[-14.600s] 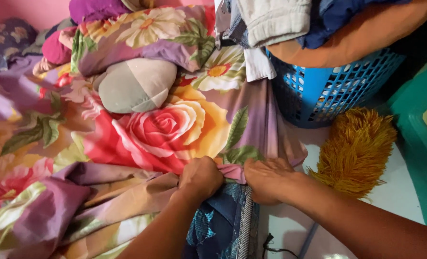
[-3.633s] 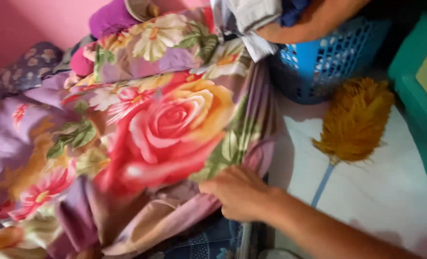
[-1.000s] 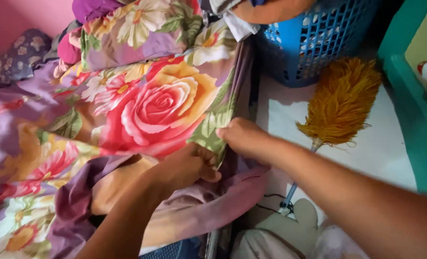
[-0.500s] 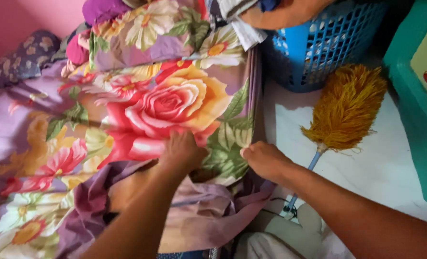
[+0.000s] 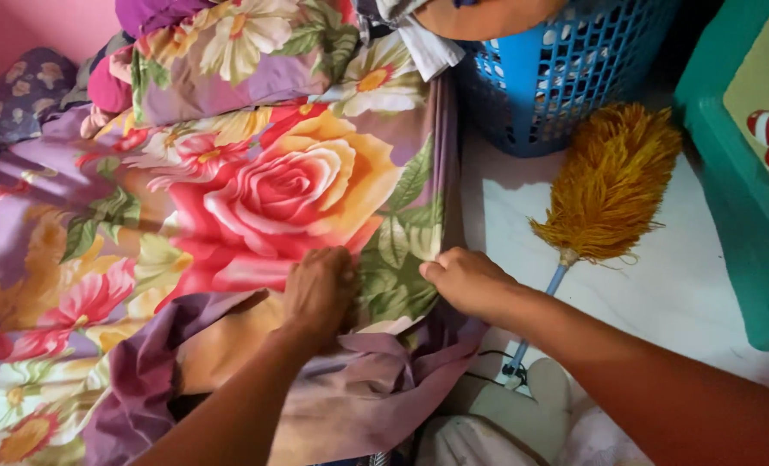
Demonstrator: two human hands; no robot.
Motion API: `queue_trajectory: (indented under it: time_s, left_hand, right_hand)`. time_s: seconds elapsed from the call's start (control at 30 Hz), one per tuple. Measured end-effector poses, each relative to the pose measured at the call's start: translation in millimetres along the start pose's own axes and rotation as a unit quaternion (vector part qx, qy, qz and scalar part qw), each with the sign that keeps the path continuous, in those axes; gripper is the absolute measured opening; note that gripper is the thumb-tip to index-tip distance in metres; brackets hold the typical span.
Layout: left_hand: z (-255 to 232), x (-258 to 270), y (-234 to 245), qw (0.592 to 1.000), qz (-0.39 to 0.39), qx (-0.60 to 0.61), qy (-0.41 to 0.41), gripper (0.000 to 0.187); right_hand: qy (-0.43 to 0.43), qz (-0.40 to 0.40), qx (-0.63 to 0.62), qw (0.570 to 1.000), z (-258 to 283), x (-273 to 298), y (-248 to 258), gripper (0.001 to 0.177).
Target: The person tucks a floral-patterned bedsheet under the mattress along the side of the bed. They repeatedly pull, smooth, and fold the sheet edges to secure them beneath the mattress, working along the length of the bed.
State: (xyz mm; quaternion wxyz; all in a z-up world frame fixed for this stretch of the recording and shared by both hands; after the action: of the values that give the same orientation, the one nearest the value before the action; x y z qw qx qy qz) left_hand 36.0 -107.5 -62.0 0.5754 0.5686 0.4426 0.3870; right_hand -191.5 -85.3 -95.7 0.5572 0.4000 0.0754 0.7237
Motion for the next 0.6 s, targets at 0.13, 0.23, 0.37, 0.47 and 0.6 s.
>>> queue_trajectory:
  time_s: [0.13,0.23,0.37,0.47,0.6]
  left_hand:
    - [33.7,-2.4,-5.2,0.984,0.040,0.116,0.128,0.008]
    - [27.0,3.9,21.0,0.976,0.034,0.145,0.162,0.007]
    - [21.8,6.9,19.4,0.980,0.005,0.145,0.139,0.009]
    - [19.6,4.0,-3.6,0.984,0.047,0.088,0.150,0.010]
    - [-4.3,22.5,-19.9,0.982,0.072,0.088,0.148,0.014]
  right_hand:
    - [-0.020,-0.003,-0.106,0.994,-0.6,-1.0,-0.1,0.060]
    - [-0.042,-0.010,-0.194,0.980,1.9,7.2,4.8,0.060]
    - [-0.042,-0.015,-0.198,0.979,-8.5,1.4,-3.7,0.059]
    - [-0.044,-0.012,-0.162,0.986,-11.6,4.2,-2.4,0.060]
    - [-0.025,-0.002,-0.115,0.993,-23.8,-22.8,-13.0,0.064]
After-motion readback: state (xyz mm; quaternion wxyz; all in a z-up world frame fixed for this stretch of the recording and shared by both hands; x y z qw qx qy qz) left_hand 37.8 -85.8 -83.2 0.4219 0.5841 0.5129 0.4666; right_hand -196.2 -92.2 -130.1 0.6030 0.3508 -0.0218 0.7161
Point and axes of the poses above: each hand's wrist, its own x-axis away from the middle knuckle, its own y-axis out of the back of the hand, z = x × y, the point moved 7 cm from there along -x, towards the middle knuckle, and after that the axes turned 7 degrees about -y, right-handed, at the moved point
